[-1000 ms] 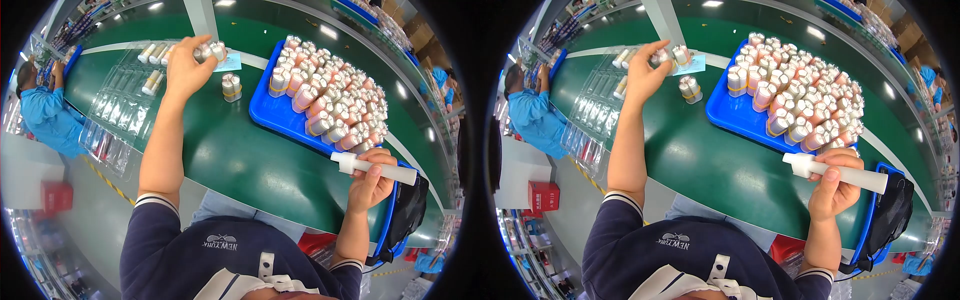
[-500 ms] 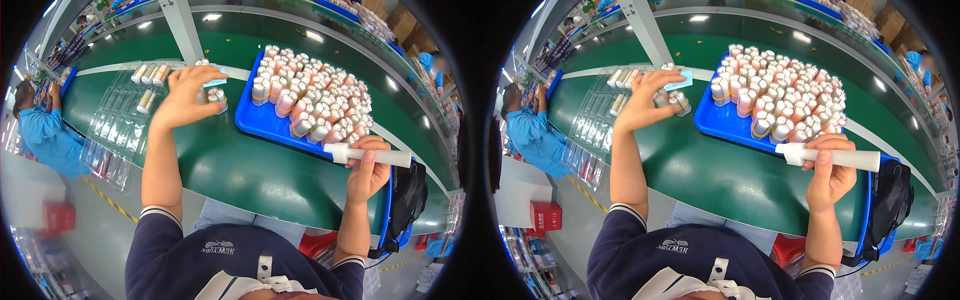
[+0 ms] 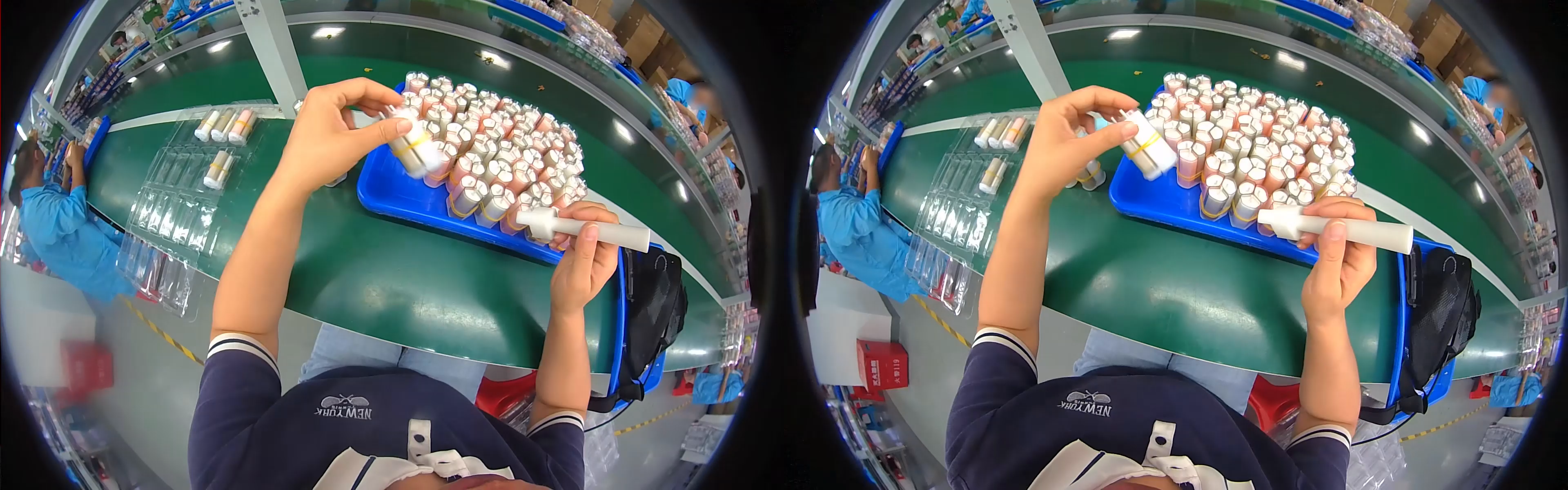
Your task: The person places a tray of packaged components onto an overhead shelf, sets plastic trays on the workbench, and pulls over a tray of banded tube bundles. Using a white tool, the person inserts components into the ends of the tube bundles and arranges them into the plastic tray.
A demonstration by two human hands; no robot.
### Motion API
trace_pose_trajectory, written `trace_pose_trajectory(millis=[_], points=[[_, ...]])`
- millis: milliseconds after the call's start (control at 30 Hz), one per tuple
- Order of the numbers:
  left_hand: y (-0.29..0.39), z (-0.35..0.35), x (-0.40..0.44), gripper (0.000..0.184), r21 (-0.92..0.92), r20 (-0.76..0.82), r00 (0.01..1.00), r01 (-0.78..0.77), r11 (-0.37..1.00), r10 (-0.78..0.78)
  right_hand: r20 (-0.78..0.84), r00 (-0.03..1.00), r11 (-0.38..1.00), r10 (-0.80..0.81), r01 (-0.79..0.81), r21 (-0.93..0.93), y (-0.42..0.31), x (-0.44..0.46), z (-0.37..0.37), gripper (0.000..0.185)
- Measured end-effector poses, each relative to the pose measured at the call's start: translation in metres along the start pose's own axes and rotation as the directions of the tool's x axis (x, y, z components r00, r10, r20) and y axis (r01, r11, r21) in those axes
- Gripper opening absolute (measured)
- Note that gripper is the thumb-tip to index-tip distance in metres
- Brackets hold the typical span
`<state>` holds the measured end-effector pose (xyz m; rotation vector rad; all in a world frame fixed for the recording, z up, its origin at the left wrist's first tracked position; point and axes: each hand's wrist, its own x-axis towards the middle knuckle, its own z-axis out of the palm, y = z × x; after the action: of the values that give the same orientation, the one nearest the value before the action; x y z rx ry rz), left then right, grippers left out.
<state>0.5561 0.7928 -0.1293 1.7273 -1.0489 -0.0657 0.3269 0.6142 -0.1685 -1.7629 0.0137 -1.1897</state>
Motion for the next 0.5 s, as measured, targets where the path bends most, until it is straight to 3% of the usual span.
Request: trace_pose_trajectory(millis=[33, 133, 233, 333, 467, 500], points=[[0.004, 0.000, -0.004, 0.024, -0.211, 0.103, 0.993, 0.075, 0.975, -0.054, -0.041, 0.999, 0.998, 0.011, -0.008, 0.062, 0.001, -0.002, 0.000, 0.020], [0.005, 0.016, -0.014, 0.026, -0.460, 0.262, 0.963, 0.071, 0.885, 0.059, -0.022, 1.000, 0.999, -0.002, 0.003, 0.055, 0.002, -0.007, -0.002, 0.021], [0.003, 0.033, -0.025, 0.028, -0.425, 0.334, 0.940, 0.091, 0.901, 0.062, -0.015, 1.000, 0.999, 0.016, -0.015, 0.047, 0.003, -0.012, -0.003, 0.022], [0.010, 0.052, -0.040, 0.032, -0.260, 0.346, 0.912, -0.133, 0.956, 0.221, 0.022, 1.000, 0.998, 0.013, -0.014, 0.054, 0.002, -0.014, -0.002, 0.022], [-0.001, 0.088, -0.060, 0.035, -0.075, 0.334, 0.832, -0.444, 0.893, 0.442, 0.084, 0.996, 0.999, 0.034, -0.035, 0.014, 0.002, -0.020, -0.001, 0.018], [-0.003, 0.095, -0.065, 0.038, -0.088, 0.328, 0.835, -0.438, 0.895, 0.441, 0.110, 0.993, 0.999, 0.036, -0.033, -0.029, 0.000, -0.020, 0.000, 0.016]])
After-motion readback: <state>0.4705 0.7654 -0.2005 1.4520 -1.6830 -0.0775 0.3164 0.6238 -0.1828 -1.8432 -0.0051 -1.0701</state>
